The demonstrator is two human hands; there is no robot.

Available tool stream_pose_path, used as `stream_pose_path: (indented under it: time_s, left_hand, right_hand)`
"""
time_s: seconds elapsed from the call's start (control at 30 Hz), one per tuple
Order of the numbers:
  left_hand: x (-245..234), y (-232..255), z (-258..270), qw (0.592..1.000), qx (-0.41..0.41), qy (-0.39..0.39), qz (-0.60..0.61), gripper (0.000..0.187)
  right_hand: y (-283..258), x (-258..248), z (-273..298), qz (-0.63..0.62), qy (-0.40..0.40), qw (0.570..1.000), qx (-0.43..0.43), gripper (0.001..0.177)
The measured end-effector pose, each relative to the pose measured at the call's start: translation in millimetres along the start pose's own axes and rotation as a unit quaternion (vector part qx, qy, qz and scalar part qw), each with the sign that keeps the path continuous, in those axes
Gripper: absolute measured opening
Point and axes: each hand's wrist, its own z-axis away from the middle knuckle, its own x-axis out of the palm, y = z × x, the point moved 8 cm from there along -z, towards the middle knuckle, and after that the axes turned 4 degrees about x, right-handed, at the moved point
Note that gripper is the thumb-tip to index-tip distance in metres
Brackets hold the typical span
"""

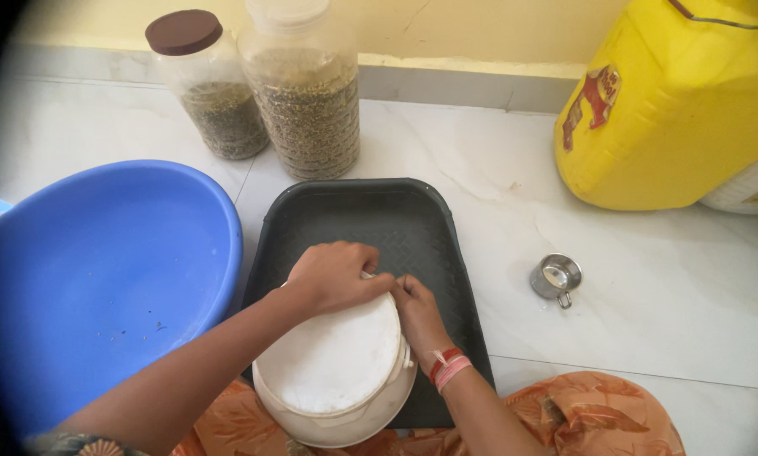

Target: The person scoops grains from a blue basin into a large clear jar using a metal cup. They then pour remaining grains from a black tray into the basin, gather the last bits by hand, and seal the jar with a red lid.

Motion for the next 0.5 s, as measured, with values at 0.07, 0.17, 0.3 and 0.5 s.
stream_pose_path:
  time_s: [0.07,0.17,0.3,0.5]
  left_hand:
    - [-2,-1,3,1.000,-0.003,0.018,0.011,0.042]
    - [-11,7,12,0.998,0.011,0.060,0.019,0.040]
    - [-71,17,22,0.962,0.120,0.209,0.131,0.029]
    - [-133,-10,52,0.968,0.067,0.238,0.049,0.037]
  right_hand:
    - [1,3,2,-0.018,-0.003,1.000,-0.005,0.027]
    - [4,7,12,-0.033,-0.002,0.999,0.012,0.027]
    - [-13,4,9,-0.059,0.009,0.997,0.051,0.032]
    - [-20,7,18,-0.071,0.020,0.997,0.007,0.031]
